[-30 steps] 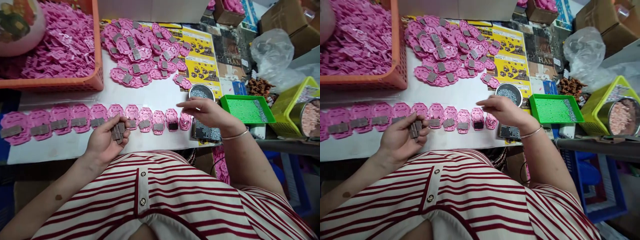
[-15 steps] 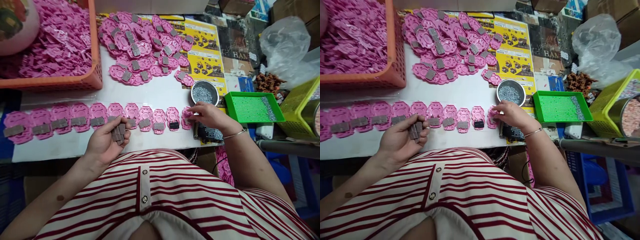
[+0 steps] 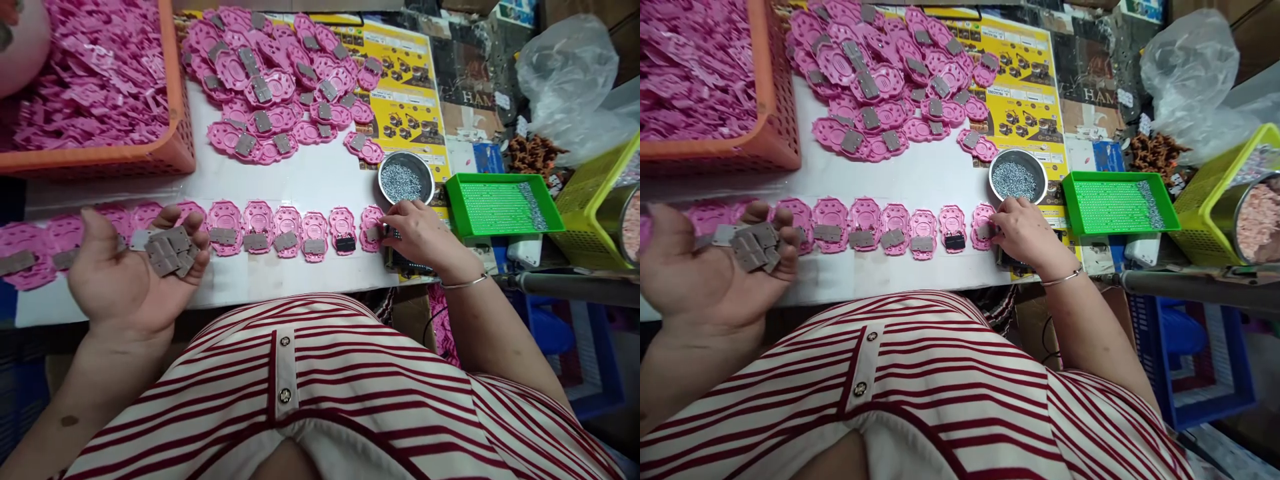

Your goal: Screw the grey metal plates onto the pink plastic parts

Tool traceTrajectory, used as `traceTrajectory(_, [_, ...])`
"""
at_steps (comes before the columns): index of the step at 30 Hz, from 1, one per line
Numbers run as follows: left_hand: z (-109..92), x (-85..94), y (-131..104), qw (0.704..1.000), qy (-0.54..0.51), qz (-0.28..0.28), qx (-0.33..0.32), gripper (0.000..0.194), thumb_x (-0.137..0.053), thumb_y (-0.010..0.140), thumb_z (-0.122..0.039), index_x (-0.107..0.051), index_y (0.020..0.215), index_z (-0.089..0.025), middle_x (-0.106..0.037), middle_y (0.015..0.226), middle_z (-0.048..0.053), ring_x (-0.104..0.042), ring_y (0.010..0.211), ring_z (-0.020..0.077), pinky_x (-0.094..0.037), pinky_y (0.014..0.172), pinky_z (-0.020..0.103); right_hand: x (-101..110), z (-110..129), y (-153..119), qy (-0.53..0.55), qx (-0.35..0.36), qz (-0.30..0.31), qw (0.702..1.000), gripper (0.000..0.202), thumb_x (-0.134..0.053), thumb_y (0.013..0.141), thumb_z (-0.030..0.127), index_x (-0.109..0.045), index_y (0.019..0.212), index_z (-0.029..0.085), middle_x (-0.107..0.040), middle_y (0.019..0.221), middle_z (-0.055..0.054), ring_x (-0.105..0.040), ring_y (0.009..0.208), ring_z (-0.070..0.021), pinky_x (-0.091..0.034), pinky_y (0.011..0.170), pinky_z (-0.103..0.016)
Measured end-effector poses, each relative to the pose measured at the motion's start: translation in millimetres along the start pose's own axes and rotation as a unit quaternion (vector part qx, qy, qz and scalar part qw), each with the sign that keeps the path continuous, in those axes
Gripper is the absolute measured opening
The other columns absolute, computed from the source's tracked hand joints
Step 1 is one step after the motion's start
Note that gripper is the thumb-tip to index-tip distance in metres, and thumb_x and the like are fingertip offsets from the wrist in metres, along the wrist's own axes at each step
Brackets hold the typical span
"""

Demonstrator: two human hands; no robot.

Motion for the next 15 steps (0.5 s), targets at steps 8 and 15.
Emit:
traceTrajectory(8, [-10, 24.4, 8, 0.994, 0.091, 0.019, -0.052, 0.044, -0.046, 0.087, -0.072, -0.071, 0.086, -0.037, -0.073, 0.115, -0.009, -0.055, 0.131, 0.0198, -0.066, 0.075, 0.027, -8, 3, -1, -0.041, -0.023, 0.007, 0.999, 0.029, -0.058, 0.086, 0.032, -0.071, 0.106, 0.015, -0.063, 0.116, -0.015, -0.054, 0.105, -0.03, -0.043, 0.092, -0.043])
traceTrajectory(15, [-36, 35.1, 19, 0.984, -0.147, -0.004, -0.099, 0.066, -0.027, 0.097, -0.071, -0.067, 0.086, -0.019, -0.074, 0.084, 0.003, -0.068, 0.077, 0.0126, -0.06, 0.063, 0.021, 1, -22, -7, -0.069, 0.016, -0.112, 0.991, 0.041, -0.056, 0.087, 0.043, -0.07, 0.112, 0.014, -0.067, 0.106, -0.02, -0.062, 0.094, -0.033, -0.05, 0.083, -0.046])
Point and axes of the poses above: each hand's wrist, its own y-axis towards the middle knuckle, its own x-axis out of the back of the hand, z = x × y, the point moved 4 cm from there along y, towards the middle knuckle
